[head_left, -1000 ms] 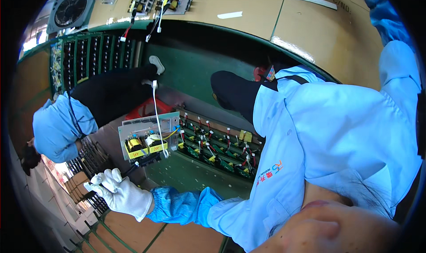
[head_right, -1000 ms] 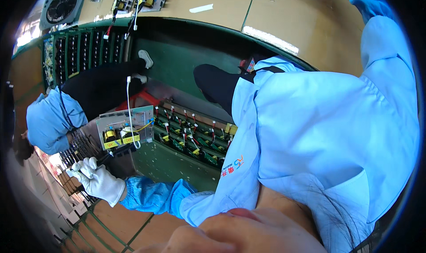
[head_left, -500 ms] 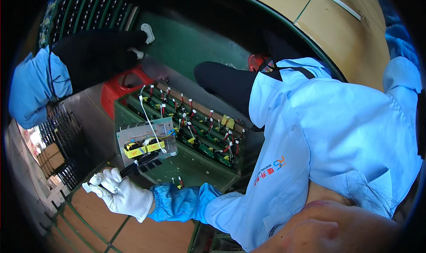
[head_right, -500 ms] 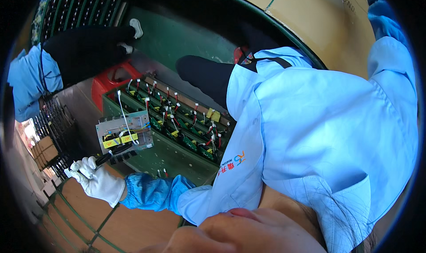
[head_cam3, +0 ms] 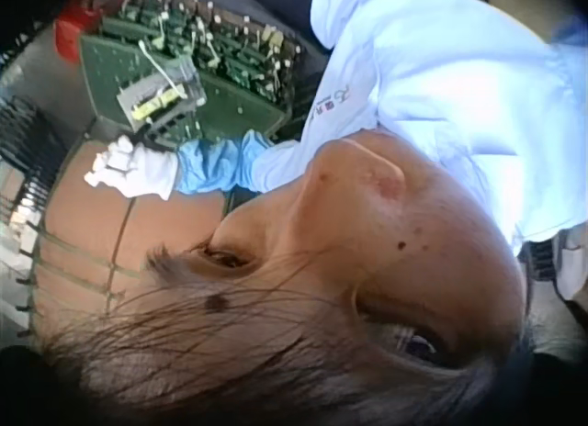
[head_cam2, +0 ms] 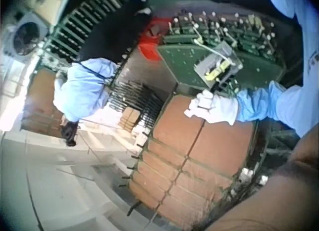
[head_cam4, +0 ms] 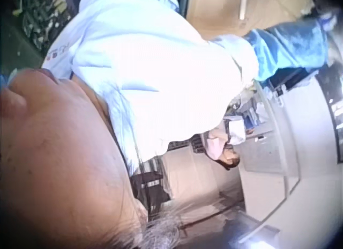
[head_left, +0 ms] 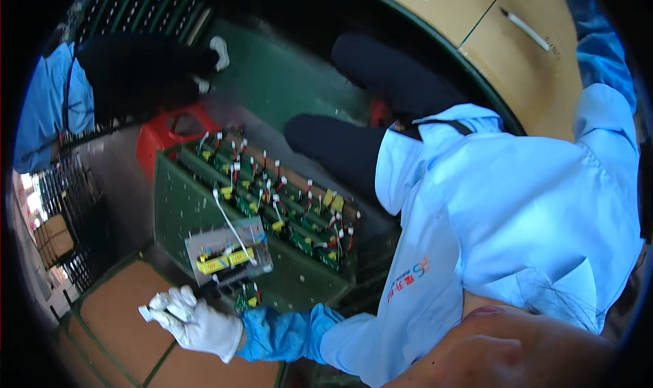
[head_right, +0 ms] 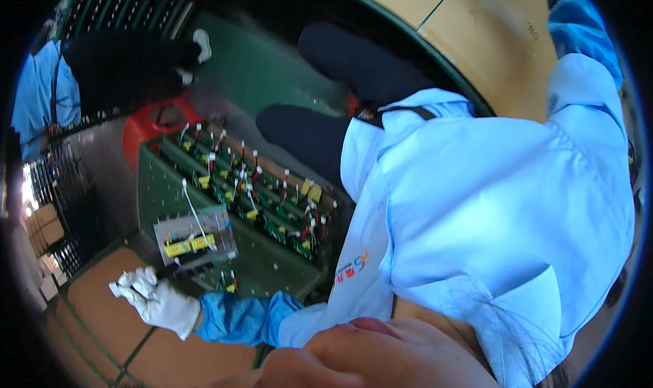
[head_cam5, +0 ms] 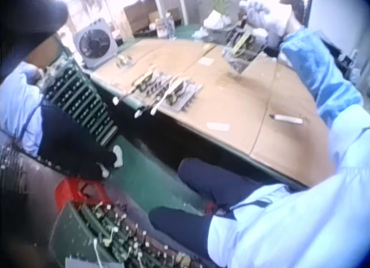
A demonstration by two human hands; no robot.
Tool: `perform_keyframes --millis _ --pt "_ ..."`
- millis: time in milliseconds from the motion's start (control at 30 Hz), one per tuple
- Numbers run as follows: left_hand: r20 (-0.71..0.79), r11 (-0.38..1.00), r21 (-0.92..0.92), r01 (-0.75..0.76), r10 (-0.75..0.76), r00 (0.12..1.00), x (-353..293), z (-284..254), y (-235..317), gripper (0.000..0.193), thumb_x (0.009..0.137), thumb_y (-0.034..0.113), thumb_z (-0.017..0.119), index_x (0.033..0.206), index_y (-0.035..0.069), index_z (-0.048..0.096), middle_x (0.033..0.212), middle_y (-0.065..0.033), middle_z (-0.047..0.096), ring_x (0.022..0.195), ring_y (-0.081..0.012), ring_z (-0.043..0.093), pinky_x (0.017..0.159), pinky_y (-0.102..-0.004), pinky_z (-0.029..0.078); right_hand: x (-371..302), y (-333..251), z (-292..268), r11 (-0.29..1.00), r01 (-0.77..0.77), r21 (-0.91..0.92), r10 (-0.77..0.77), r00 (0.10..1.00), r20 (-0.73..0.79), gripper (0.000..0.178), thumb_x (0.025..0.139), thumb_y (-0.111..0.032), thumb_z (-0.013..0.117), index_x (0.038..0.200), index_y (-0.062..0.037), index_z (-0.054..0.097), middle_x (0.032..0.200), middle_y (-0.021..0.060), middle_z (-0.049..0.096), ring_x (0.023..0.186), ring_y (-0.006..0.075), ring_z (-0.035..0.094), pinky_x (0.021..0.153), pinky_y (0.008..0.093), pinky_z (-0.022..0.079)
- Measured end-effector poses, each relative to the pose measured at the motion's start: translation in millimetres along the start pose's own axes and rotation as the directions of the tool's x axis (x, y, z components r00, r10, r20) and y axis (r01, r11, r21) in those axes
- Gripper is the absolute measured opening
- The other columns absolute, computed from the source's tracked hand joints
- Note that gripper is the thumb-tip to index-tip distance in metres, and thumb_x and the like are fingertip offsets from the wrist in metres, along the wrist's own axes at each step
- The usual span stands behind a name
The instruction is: The recorder is assembling electronic components, specifically transformers and other parts, onto a PCB, and then applying adhesive tape.
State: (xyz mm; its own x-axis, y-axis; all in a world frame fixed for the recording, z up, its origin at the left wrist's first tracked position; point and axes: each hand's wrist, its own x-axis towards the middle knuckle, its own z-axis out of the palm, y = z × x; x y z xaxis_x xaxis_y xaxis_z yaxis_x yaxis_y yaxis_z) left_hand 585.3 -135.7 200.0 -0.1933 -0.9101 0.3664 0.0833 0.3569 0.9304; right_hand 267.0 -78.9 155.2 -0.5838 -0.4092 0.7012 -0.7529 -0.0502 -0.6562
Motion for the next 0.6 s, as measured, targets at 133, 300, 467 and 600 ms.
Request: perform_keyframes --millis 133,300,467,600 --pt "-0.174 0.836 0.549 -0.002 0.117 0.978 -6 30 14 0.065 0.071 -0.015 0.044 0.136 -0.008 0.046 0.091 -0.0053 0.045 0.075 -0.0131 0.041 0.074 -0.0273 0.043 20 29 -35 0.996 0.042 -0.085 -0.035 0.996 0.084 0.033 0.090 -0.024 0.060 0.118 -0.0083 0.064 0.094 0.0092 0.067 0.083 0.0245 0.065 0.072 0.0370 0.050" --pt "-0.106 0.930 0.367 -0.021 0.065 0.992 6 41 4 0.067 0.071 -0.020 0.038 0.136 -0.008 0.047 0.089 -0.0043 0.044 0.075 -0.0123 0.040 0.073 -0.0259 0.042 44 83 -117 0.952 0.068 -0.299 -0.023 0.988 0.153 0.034 0.092 -0.026 0.058 0.120 -0.0078 0.064 0.093 0.0107 0.069 0.084 0.0260 0.066 0.073 0.0381 0.052" --pt "0.098 0.955 0.259 -0.141 0.120 0.988 27 31 5 0.061 0.079 -0.021 0.040 0.139 -0.008 0.048 0.096 -0.0063 0.051 0.077 -0.0118 0.043 0.070 -0.0261 0.043 94 132 -222 0.808 0.101 -0.581 -0.030 0.991 0.130 0.036 0.094 -0.029 0.056 0.122 -0.0072 0.063 0.093 0.0123 0.070 0.085 0.0276 0.068 0.074 0.0392 0.053" --pt "0.155 0.988 0.083 -0.131 0.117 0.981 43 55 10 0.051 0.092 -0.014 0.050 0.142 -0.007 0.047 0.107 -0.0069 0.056 0.078 -0.0115 0.044 0.069 -0.0262 0.044 151 186 -308 0.591 0.073 -0.803 -0.002 0.996 0.089 0.038 0.096 -0.031 0.054 0.124 -0.0068 0.062 0.093 0.0135 0.071 0.086 0.0288 0.069 0.075 0.0401 0.055"
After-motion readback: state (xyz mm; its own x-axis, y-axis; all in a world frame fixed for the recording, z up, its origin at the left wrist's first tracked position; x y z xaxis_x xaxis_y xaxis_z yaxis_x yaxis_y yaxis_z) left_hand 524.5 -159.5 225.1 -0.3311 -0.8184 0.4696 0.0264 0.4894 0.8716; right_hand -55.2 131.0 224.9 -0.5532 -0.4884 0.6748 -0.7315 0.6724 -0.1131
